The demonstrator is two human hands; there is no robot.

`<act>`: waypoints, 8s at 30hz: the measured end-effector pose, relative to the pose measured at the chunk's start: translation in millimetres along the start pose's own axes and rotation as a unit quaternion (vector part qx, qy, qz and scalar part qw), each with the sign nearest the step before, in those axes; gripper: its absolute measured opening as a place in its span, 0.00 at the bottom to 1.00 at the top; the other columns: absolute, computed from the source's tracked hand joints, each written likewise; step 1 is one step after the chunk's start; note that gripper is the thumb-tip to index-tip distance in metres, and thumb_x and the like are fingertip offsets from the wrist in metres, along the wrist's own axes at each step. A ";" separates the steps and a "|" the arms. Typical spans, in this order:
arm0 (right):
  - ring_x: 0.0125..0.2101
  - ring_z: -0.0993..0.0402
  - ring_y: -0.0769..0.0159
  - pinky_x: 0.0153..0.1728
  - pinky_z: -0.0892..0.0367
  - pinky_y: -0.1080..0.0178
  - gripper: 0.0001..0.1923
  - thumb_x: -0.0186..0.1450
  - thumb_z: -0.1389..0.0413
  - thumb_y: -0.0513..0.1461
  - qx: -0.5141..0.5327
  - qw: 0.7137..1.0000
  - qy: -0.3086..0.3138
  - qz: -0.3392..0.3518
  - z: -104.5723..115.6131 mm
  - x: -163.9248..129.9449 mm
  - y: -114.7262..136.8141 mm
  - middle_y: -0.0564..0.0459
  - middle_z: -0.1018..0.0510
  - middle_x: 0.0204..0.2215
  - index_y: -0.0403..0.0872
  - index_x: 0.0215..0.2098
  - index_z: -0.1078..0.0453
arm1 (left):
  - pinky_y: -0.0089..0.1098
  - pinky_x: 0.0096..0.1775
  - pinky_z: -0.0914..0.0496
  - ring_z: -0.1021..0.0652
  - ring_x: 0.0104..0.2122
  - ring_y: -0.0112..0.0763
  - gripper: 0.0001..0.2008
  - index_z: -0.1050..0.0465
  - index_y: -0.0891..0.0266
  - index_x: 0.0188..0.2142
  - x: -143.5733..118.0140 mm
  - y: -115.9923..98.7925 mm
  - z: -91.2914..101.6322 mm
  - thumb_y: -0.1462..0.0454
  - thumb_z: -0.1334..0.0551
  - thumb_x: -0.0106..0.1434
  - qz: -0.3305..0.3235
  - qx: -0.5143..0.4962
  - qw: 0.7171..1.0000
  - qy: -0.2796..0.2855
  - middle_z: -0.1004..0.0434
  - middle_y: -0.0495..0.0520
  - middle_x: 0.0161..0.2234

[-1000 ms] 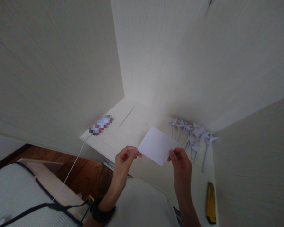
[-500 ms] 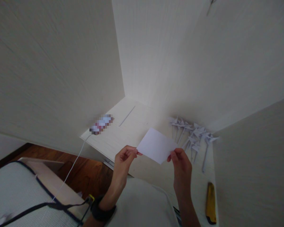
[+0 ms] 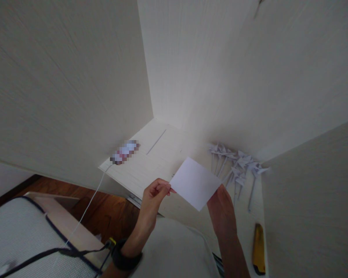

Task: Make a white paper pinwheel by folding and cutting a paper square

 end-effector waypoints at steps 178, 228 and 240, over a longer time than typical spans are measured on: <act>0.27 0.29 0.66 0.31 0.33 0.64 0.07 0.54 0.35 0.40 -0.209 0.976 0.023 0.062 -22.7 2.5 26.9 0.56 0.25 0.23 0.47 0.24 0.27 | 0.28 0.34 0.29 0.22 0.28 0.31 0.05 0.22 0.63 0.26 -18.3 -26.9 -16.7 0.67 0.35 0.59 -0.099 0.166 0.979 0.065 0.19 0.51 0.26; 0.29 0.21 0.62 0.29 0.23 0.61 0.17 0.54 0.32 0.46 -0.174 0.961 0.168 -0.136 -19.9 -4.3 -0.3 0.50 0.16 0.33 0.47 0.39 0.20 | 0.19 0.36 0.24 0.16 0.31 0.26 0.06 0.18 0.59 0.32 -23.5 -42.3 -15.5 0.71 0.32 0.57 -0.154 0.091 0.982 0.062 0.14 0.49 0.30; 0.31 0.21 0.58 0.32 0.24 0.59 0.15 0.60 0.36 0.46 -0.236 0.961 0.140 -0.042 -17.4 -8.5 0.7 0.48 0.16 0.35 0.46 0.42 0.22 | 0.19 0.29 0.27 0.18 0.27 0.25 0.06 0.18 0.62 0.29 -21.2 -30.4 -25.4 0.71 0.29 0.50 0.033 -0.065 0.993 0.092 0.15 0.49 0.27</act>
Point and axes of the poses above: each hand's wrist, its own x-axis towards the middle knuckle, its own z-axis out of the back of the hand, y = z × x, the point moved 5 cm from there along x, towards the middle knuckle
